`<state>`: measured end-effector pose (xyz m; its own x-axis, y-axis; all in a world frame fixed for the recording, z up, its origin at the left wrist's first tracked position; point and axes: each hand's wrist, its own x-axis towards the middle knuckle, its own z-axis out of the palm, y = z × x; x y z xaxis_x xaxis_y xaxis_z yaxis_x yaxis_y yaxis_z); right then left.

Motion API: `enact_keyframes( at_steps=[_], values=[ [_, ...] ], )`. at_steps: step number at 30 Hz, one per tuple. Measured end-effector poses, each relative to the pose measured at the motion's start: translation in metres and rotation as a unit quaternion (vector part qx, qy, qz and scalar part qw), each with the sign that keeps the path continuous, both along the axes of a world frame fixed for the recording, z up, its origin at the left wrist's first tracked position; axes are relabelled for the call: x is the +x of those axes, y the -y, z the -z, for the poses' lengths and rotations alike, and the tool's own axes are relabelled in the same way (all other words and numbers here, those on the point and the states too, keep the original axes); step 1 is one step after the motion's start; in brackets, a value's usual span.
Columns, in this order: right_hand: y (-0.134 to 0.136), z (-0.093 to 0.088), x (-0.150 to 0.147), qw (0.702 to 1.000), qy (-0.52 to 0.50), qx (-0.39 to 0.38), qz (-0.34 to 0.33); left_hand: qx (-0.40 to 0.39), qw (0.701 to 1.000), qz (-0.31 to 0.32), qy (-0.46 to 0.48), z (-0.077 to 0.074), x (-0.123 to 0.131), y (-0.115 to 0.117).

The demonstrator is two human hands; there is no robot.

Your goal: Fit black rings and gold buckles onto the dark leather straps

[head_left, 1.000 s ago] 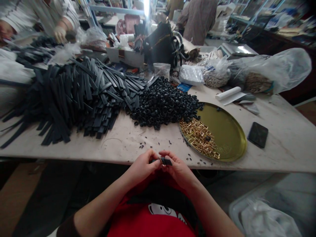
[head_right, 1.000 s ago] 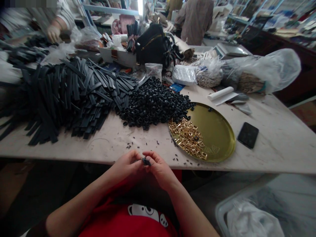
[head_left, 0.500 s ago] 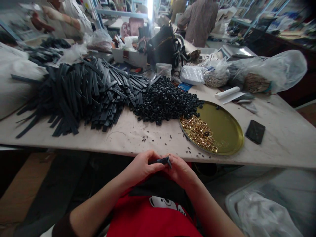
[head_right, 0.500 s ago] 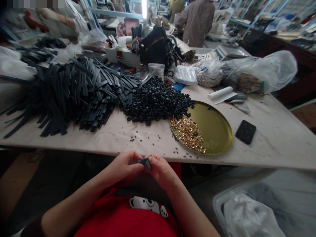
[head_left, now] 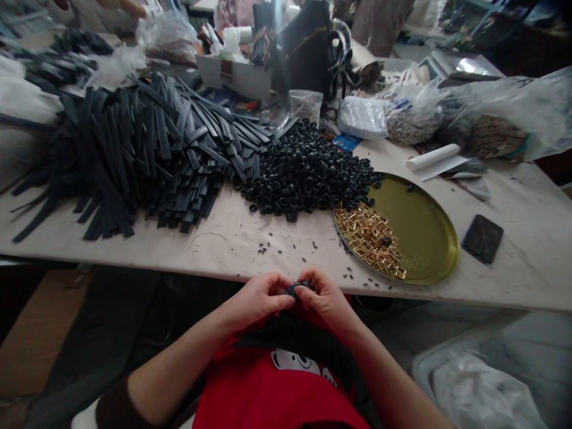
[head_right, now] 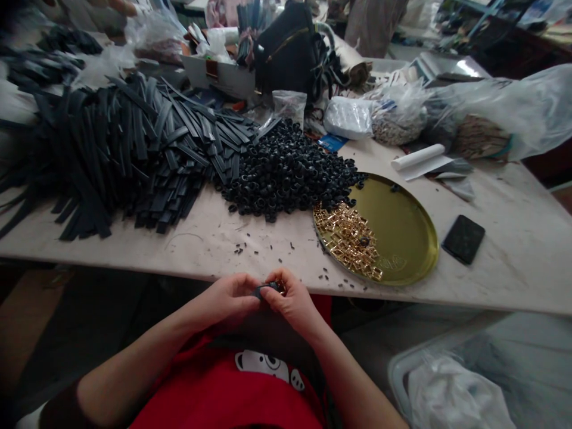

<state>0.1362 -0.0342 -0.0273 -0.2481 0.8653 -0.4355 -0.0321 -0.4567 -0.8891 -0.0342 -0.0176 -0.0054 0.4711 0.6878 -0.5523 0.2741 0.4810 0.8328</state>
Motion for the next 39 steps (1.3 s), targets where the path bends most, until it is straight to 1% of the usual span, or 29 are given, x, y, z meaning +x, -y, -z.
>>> enact_keyframes(
  at_steps=[3, 5, 7, 9, 11, 12, 13, 15, 16, 18, 19, 20, 22, 25, 27, 29, 31, 32, 33, 34, 35, 38, 39],
  values=[
    [-0.002, 0.004, 0.000, 0.996, -0.065, -0.052, 0.011, 0.077, 0.995, 0.018, -0.068, 0.000, 0.001, -0.004],
    [-0.003, 0.005, -0.001, 0.991, -0.106, -0.082, 0.023, 0.106, 0.989, 0.015, -0.102, 0.001, 0.003, -0.007],
    [-0.005, 0.006, -0.003, 0.978, -0.166, -0.121, 0.040, 0.092, 0.992, 0.003, -0.086, 0.001, 0.005, -0.009],
    [-0.006, 0.006, -0.003, 0.961, -0.219, -0.161, 0.053, 0.056, 0.998, -0.013, -0.036, 0.002, 0.007, -0.010],
    [-0.007, 0.007, -0.001, 0.957, -0.226, -0.175, 0.051, 0.023, 0.999, -0.028, 0.007, 0.002, 0.007, -0.009],
    [-0.006, 0.007, 0.000, 0.964, -0.204, -0.162, 0.042, 0.013, 0.999, -0.031, 0.018, 0.003, 0.007, -0.009],
    [-0.005, 0.007, 0.001, 0.977, -0.162, -0.133, 0.031, 0.005, 0.999, -0.033, 0.023, 0.003, 0.007, -0.008],
    [-0.003, 0.006, 0.005, 0.999, -0.025, -0.026, 0.001, -0.009, 0.999, -0.032, 0.019, 0.006, 0.007, -0.006],
    [-0.002, 0.004, 0.006, 0.998, 0.052, 0.041, -0.019, -0.012, 0.999, -0.029, 0.012, 0.007, 0.008, -0.005],
    [0.000, -0.002, 0.009, 0.969, 0.176, 0.161, -0.069, -0.011, 1.000, -0.019, -0.008, 0.008, 0.008, -0.004],
    [0.001, -0.004, 0.010, 0.951, 0.212, 0.202, -0.095, -0.007, 1.000, -0.013, -0.020, 0.008, 0.009, -0.003],
    [0.001, -0.007, 0.011, 0.938, 0.231, 0.228, -0.121, -0.002, 1.000, -0.008, -0.029, 0.007, 0.009, -0.002],
    [0.002, -0.010, 0.012, 0.926, 0.243, 0.242, -0.155, 0.004, 0.999, 0.007, -0.042, 0.005, 0.009, 0.000],
    [0.005, -0.012, 0.014, 0.925, 0.249, 0.230, -0.170, 0.005, 0.999, 0.032, -0.037, 0.001, 0.007, 0.005],
    [0.009, -0.012, 0.013, 0.915, 0.263, 0.243, -0.184, 0.008, 0.999, 0.047, -0.025, 0.000, 0.006, 0.010],
    [0.014, -0.012, 0.011, 0.888, 0.295, 0.279, -0.218, 0.027, 0.997, 0.064, -0.024, -0.001, 0.006, 0.015],
    [0.018, -0.012, 0.009, 0.851, 0.338, 0.316, -0.249, 0.069, 0.993, 0.081, -0.048, -0.001, 0.006, 0.020],
    [0.019, -0.013, 0.008, 0.838, 0.354, 0.327, -0.256, 0.097, 0.989, 0.085, -0.067, -0.001, 0.006, 0.022],
    [0.021, -0.013, 0.007, 0.834, 0.361, 0.329, -0.257, 0.125, 0.985, 0.085, -0.085, -0.001, 0.007, 0.024],
    [0.021, -0.014, 0.007, 0.841, 0.354, 0.322, -0.252, 0.148, 0.981, 0.082, -0.098, -0.002, 0.007, 0.026],
    [0.022, -0.014, 0.007, 0.858, 0.335, 0.304, -0.244, 0.165, 0.978, 0.079, -0.104, -0.003, 0.006, 0.027],
    [0.021, -0.014, 0.009, 0.925, 0.245, 0.222, -0.186, 0.192, 0.973, 0.078, -0.104, -0.008, 0.005, 0.030],
    [0.021, -0.014, 0.010, 0.944, 0.215, 0.190, -0.165, 0.203, 0.969, 0.082, -0.111, -0.010, 0.004, 0.031]
  ],
)
